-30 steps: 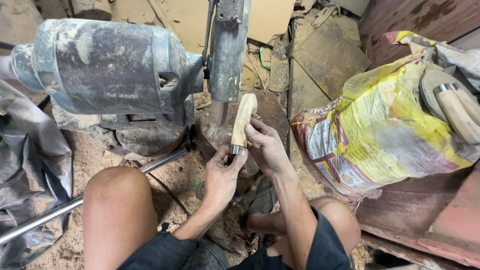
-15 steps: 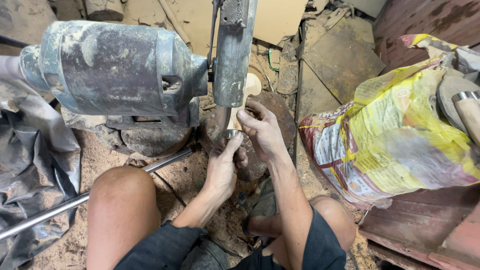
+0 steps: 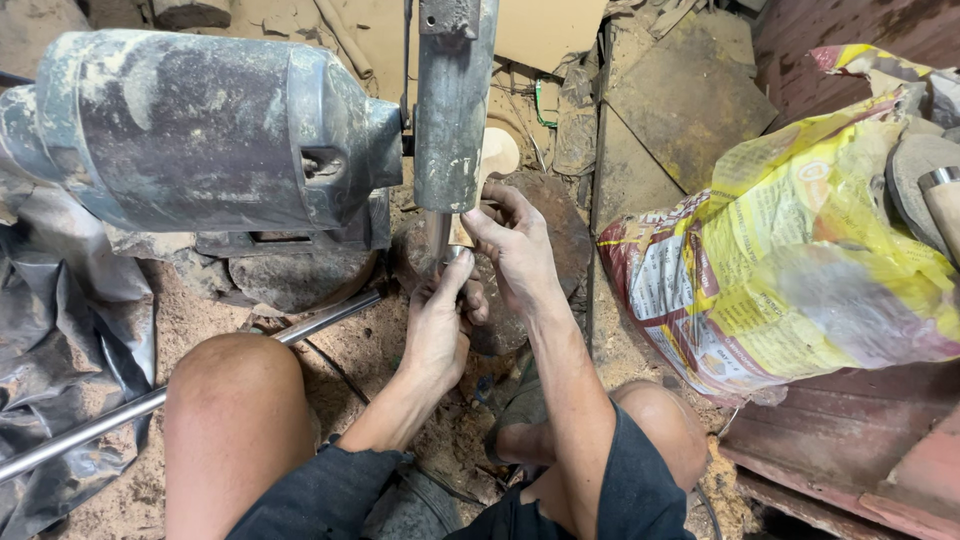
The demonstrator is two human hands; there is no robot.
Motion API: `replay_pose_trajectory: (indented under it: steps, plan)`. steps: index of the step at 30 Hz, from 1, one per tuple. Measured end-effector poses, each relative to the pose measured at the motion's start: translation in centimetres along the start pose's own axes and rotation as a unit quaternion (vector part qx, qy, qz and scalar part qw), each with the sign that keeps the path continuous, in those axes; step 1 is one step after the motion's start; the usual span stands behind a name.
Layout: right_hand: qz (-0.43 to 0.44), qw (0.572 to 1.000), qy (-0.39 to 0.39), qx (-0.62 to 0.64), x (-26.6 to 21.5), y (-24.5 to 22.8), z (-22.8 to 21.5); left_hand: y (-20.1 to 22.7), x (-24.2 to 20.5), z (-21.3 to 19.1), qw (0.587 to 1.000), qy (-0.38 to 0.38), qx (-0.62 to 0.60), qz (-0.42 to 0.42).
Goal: The person grinds a curved wooden handle with a metal ferrule against a bench grinder, rotating the piece to smooth multiple surfaces. The person then switches to a buffing wheel to polish the same handle.
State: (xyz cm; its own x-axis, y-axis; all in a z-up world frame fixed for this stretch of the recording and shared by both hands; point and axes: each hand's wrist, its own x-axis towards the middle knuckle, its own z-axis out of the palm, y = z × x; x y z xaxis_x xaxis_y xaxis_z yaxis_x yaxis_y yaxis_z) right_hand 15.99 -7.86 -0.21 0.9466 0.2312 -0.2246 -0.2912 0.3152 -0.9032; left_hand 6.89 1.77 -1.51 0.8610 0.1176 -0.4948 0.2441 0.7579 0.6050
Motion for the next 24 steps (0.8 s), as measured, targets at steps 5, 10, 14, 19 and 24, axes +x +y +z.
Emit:
replay_pose_trajectory:
  steps: [5, 10, 14, 19, 24]
  plan:
    - [-0.006, 1.000, 0.007, -0.016, 0.0, 0.1, 0.2, 0.0, 0.1, 0.0, 1.000, 0.007, -0.012, 0.000]
    - [-0.018, 1.000, 0.001, -0.023, -0.1, 0.2, 0.2, -0.2, 0.1, 0.0, 1.000, 0.007, -0.022, 0.000]
    - [-0.006, 0.999, -0.002, -0.034, -0.1, 0.3, 0.0, -0.3, -0.1, -0.1, 0.999, 0.018, -0.027, -0.006]
    - [-0.003, 0.999, -0.026, -0.034, -0.3, 0.5, -0.3, -0.5, -0.8, -0.2, 1.000, 0.021, -0.017, -0.008]
    - [-0.009, 0.997, -0.045, -0.058, -0.8, 0.3, -0.7, -1.0, -1.4, -0.5, 1.000, -0.002, -0.004, 0.003]
